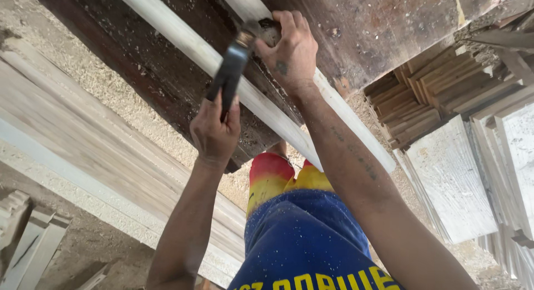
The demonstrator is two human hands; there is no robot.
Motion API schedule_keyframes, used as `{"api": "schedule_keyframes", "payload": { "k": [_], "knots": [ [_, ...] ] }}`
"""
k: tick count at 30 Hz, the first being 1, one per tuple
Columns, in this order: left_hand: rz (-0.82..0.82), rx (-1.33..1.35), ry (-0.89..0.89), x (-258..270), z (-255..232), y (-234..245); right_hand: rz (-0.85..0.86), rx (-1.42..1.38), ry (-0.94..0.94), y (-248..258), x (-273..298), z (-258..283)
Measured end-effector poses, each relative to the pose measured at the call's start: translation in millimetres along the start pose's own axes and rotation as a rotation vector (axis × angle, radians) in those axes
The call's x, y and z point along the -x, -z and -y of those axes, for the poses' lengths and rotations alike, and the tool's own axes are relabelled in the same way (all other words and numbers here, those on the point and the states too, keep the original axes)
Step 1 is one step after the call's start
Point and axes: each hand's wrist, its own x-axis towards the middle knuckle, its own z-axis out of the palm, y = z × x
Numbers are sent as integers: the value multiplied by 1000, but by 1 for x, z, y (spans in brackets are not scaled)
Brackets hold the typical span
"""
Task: The person hammers nails into two white PVC pipes that are resting on a wooden workbench. They repeatedly pick up nails from a pile of wood and drive them into the pipes using a hammer.
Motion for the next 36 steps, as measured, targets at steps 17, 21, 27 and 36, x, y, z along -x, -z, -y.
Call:
{"api": "schedule_keyframes", "payload": {
  "k": [17, 21, 27, 36],
  "knots": [
    [-32, 81, 128, -4, -34, 20, 39, -56, -217, 0, -8, 13],
    [125, -44, 189, -14, -42, 32, -72, 107, 34, -5, 5, 23],
    [179, -213, 2, -17, -36, 52, -26, 60, -55, -18, 12, 8],
    [283, -491, -104, -44, -10, 44, -37, 6, -43, -21, 13, -3]
  ]
}}
